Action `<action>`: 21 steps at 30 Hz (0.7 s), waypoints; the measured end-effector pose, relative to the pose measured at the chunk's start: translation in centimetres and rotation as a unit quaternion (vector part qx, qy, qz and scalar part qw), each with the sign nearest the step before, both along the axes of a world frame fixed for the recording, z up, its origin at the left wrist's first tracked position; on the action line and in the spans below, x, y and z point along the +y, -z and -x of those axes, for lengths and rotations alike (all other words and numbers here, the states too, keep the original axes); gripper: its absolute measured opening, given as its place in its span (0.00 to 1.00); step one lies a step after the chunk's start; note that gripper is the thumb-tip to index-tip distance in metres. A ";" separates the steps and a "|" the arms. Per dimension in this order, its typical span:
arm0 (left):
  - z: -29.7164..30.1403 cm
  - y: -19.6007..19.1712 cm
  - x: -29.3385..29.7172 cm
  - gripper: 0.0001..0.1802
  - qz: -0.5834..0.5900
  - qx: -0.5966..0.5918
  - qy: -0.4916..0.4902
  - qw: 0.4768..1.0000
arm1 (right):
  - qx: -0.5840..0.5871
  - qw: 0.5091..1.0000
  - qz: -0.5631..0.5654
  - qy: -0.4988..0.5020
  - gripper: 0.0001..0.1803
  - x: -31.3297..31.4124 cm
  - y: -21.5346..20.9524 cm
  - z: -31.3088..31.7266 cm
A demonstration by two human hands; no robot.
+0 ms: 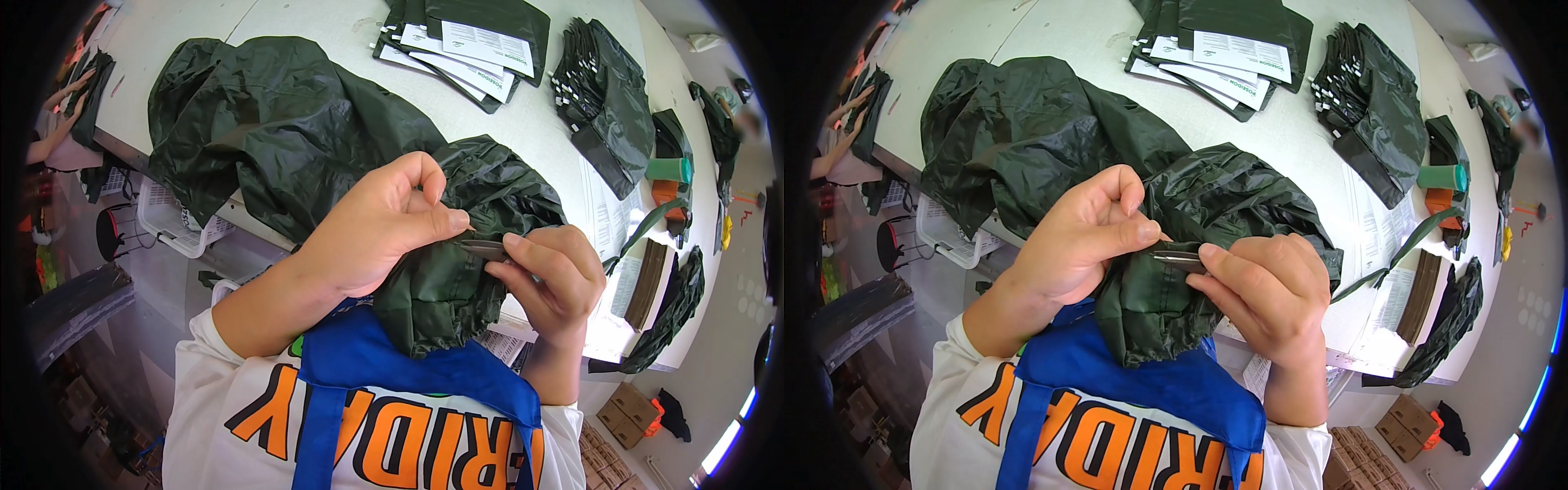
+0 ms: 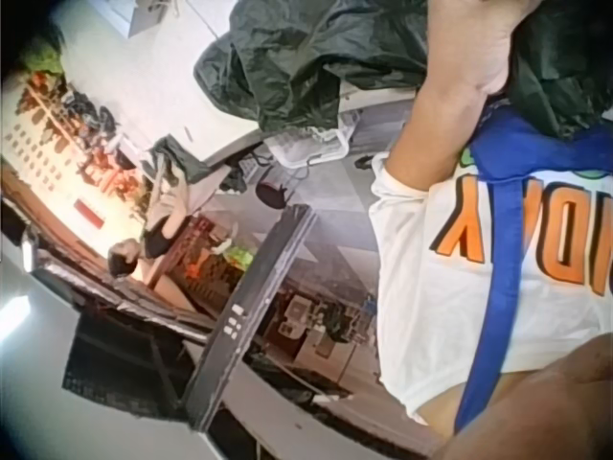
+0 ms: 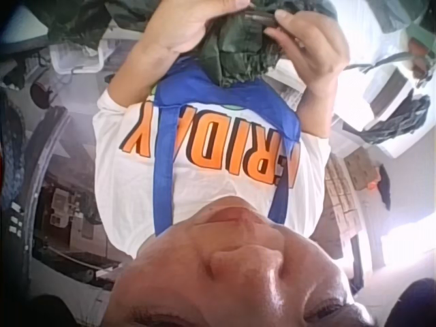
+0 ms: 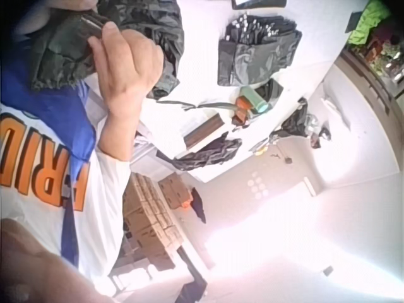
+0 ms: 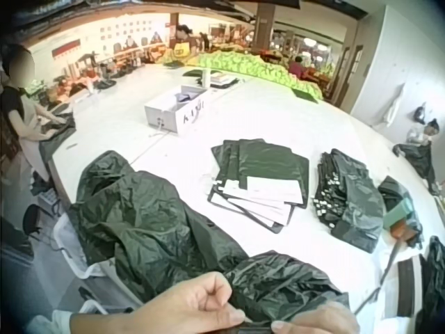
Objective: The person trims excess fabric and threads from the seams of a green jacket using small scissors. They repeatedly unfold, inspect, and cut along the edges, then refold the jacket on the table.
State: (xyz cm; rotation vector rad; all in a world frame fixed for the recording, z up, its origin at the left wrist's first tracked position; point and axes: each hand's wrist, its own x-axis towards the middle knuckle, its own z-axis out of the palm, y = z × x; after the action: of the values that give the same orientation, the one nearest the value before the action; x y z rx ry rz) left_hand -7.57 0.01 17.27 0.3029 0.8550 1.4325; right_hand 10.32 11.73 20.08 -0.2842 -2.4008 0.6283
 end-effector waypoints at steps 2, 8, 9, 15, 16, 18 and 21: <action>0.0 0.0 0.0 0.13 -0.001 -0.007 -0.001 1.000 | 0.005 1.000 0.009 -0.004 0.18 0.0 0.2 -0.1; 0.2 0.2 0.0 0.13 0.000 -0.002 -0.006 1.000 | 0.038 0.995 0.090 0.010 0.19 0.2 0.5 -0.8; 0.2 0.1 0.0 0.13 0.003 0.003 -0.006 1.000 | 0.018 0.997 0.076 0.018 0.19 0.1 0.2 -0.8; -0.2 -0.4 0.1 0.12 0.005 0.029 0.003 1.000 | -0.019 0.999 0.047 0.011 0.17 -0.2 -0.4 -0.3; -0.2 -0.5 0.2 0.12 0.005 0.040 0.011 0.999 | 0.002 0.997 0.071 -0.008 0.18 0.1 -0.1 -0.3; 0.0 -0.5 -0.1 0.12 0.006 0.064 0.028 0.998 | 0.044 0.991 0.121 -0.046 0.21 0.8 1.4 -0.6; 1.8 -1.8 -0.7 0.19 -0.060 0.226 0.081 0.969 | 0.091 0.916 0.376 0.108 0.28 2.8 3.5 -3.5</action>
State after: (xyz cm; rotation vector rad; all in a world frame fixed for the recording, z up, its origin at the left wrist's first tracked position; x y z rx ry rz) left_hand -9.40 -0.67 19.06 0.7968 1.0826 1.2823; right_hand 13.85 14.55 16.59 -0.7595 -1.8191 1.3849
